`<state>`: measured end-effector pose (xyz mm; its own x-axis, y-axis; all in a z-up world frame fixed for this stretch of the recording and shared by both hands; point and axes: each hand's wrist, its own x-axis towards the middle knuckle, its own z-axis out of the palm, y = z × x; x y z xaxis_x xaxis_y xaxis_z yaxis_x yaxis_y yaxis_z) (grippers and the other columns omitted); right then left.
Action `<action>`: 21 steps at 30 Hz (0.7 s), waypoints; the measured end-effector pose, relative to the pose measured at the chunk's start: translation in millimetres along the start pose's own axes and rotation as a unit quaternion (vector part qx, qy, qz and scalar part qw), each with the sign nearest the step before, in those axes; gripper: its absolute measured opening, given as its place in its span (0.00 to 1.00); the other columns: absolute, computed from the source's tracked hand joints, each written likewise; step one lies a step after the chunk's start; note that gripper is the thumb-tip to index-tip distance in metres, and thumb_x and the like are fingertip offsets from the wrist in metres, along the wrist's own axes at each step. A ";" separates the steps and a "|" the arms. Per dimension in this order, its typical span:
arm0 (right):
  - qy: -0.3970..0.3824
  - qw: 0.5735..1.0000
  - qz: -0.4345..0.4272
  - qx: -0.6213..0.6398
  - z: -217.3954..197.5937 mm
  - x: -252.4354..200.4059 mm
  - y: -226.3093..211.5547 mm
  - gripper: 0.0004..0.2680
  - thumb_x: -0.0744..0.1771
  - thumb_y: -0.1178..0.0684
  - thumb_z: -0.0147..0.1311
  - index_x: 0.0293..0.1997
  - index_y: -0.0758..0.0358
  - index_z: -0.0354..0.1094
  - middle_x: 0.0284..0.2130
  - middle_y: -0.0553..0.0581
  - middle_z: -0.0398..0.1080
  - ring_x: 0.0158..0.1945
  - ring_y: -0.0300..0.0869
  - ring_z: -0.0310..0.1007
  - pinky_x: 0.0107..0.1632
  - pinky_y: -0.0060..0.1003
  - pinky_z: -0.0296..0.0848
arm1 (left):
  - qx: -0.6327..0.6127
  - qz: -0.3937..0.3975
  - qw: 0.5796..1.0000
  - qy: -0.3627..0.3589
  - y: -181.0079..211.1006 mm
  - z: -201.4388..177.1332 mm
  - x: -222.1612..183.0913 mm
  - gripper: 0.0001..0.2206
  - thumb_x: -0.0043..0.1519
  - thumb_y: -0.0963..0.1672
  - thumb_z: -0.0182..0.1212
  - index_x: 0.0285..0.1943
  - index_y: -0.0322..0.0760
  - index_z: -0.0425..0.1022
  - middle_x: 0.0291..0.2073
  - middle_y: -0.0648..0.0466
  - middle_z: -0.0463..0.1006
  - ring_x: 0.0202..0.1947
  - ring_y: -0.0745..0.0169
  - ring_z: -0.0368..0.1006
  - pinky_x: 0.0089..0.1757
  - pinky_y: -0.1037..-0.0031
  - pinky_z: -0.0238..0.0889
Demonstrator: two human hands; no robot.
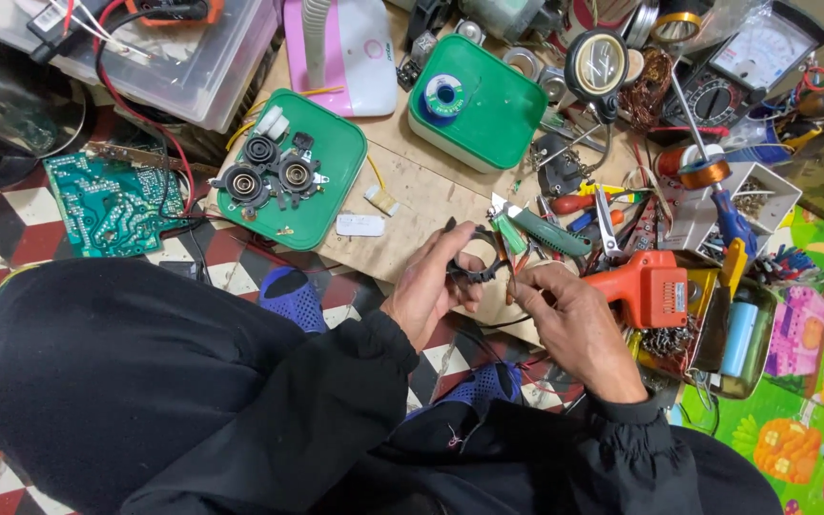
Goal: Assembling and inspecting small electronic components, specifically a black plastic housing and a copper coil, on a cluttered workbench.
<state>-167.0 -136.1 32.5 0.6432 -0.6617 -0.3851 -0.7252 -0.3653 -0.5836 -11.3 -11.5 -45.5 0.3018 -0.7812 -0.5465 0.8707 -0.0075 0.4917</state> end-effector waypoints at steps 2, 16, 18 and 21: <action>-0.006 1.000 -0.002 0.005 -1.8 -2.1 -0.2 0.05 0.71 0.49 0.64 0.43 0.55 0.85 0.37 0.60 0.80 0.37 0.49 0.82 0.46 0.49 0.80 | 0.001 0.008 1.000 -0.002 -3.2 -4.2 5.0 0.37 0.73 0.54 0.62 0.85 0.31 0.54 0.44 0.40 0.78 0.35 0.50 0.81 0.35 0.63 0.79; 0.039 0.995 -0.027 0.088 -22.6 -19.4 -22.4 0.07 0.72 0.52 0.62 0.41 0.60 0.84 0.27 0.57 0.73 0.31 0.41 0.71 0.37 0.41 0.77 | 0.134 0.035 0.990 0.038 -18.1 -13.8 23.3 0.28 0.71 0.57 0.62 0.74 0.41 0.70 0.40 0.45 0.83 0.30 0.55 0.82 0.28 0.70 0.78; 0.058 0.992 -0.064 0.094 -24.1 -18.7 -29.3 0.07 0.73 0.54 0.60 0.41 0.63 0.83 0.28 0.59 0.73 0.30 0.42 0.73 0.38 0.42 0.78 | 0.188 0.030 0.981 0.040 -16.6 -12.1 20.2 0.29 0.70 0.59 0.63 0.74 0.43 0.73 0.38 0.43 0.84 0.26 0.55 0.81 0.24 0.72 0.75; 0.076 0.987 -0.097 0.101 -25.1 -17.2 -32.4 0.07 0.74 0.54 0.59 0.43 0.65 0.81 0.29 0.58 0.71 0.31 0.42 0.72 0.38 0.41 0.77 | 0.249 0.028 0.968 0.030 -14.3 -8.1 12.4 0.29 0.69 0.59 0.63 0.74 0.45 0.76 0.36 0.44 0.86 0.24 0.57 0.80 0.22 0.74 0.73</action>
<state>-160.7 -129.4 76.0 0.7097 -0.6885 -0.1495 -0.5188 -0.3671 -0.7721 -16.9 -16.0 -64.8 0.3788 -0.7516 -0.5399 0.5610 -0.2775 0.7799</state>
